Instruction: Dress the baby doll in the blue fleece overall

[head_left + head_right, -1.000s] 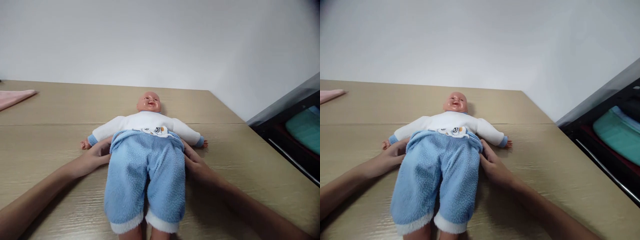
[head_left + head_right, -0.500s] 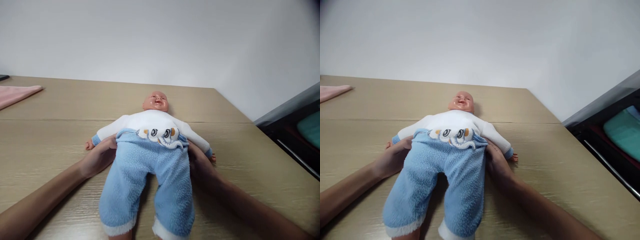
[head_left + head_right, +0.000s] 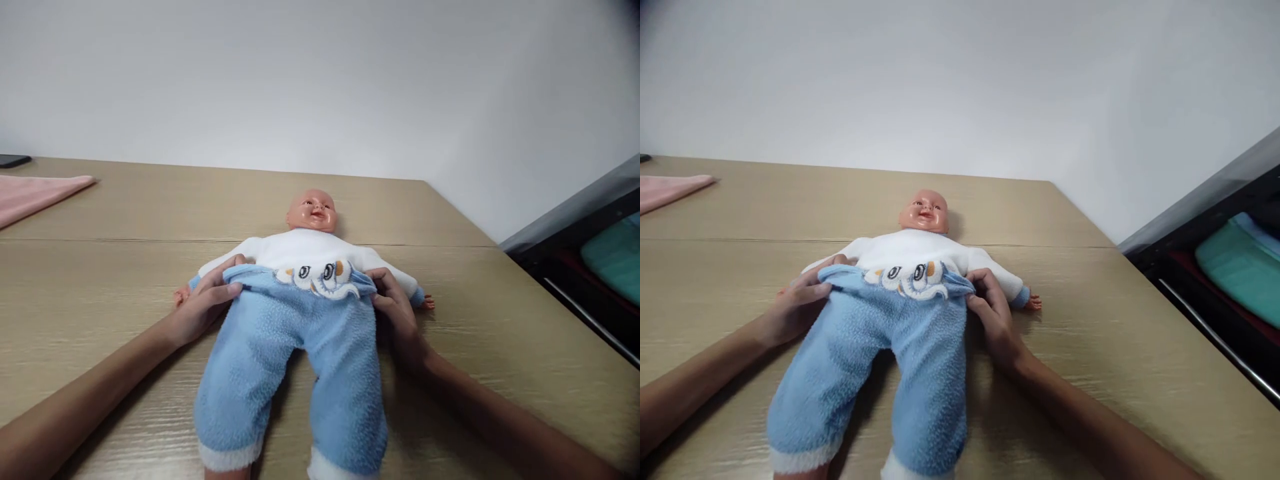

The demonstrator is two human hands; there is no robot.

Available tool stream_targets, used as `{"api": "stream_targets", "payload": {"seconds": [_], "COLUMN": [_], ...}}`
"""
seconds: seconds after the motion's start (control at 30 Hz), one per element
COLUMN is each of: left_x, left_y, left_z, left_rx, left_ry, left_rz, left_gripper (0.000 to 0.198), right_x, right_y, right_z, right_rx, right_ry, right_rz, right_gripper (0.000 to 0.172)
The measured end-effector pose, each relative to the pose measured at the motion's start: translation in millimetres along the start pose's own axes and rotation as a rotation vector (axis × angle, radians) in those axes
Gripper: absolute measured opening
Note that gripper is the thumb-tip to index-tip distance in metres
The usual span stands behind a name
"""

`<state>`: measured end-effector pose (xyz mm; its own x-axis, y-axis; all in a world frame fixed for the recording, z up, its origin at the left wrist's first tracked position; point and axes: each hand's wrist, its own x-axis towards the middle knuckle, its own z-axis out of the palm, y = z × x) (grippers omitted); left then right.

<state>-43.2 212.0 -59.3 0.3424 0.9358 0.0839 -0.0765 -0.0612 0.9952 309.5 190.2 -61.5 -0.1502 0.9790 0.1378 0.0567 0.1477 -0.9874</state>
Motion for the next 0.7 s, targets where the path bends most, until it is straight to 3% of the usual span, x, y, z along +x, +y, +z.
{"api": "stream_targets", "payload": {"seconds": [0.17, 0.27, 0.37, 0.5, 0.6, 0.7], "left_x": [5, 9, 11, 14, 17, 18], "left_y": [17, 27, 26, 16, 16, 22], "left_z": [-6.1, -3.5, 0.3, 6.8, 12.1, 14.8], "left_rx": [0.209, 0.25, 0.179, 0.237, 0.273, 0.311], "left_ry": [-0.046, -0.036, 0.071, 0.141, 0.151, 0.113], "left_rz": [0.072, 0.139, 0.084, -0.06, -0.04, 0.044], "left_gripper": [0.036, 0.037, 0.034, 0.042, 0.047, 0.044], "right_x": [3, 3, 6, 19, 28, 30], "right_y": [-13, -19, -18, -10, -8, -13], "right_z": [0, 4, 10, 16, 17, 15], "right_rx": [-0.07, -0.069, -0.01, 0.223, 0.328, 0.292], "right_ry": [-0.151, -0.129, -0.024, 0.043, 0.038, -0.037], "right_rz": [-0.12, -0.136, -0.061, 0.15, 0.254, 0.212], "right_gripper": [0.02, 0.024, 0.033, 0.038, 0.039, 0.033]}}
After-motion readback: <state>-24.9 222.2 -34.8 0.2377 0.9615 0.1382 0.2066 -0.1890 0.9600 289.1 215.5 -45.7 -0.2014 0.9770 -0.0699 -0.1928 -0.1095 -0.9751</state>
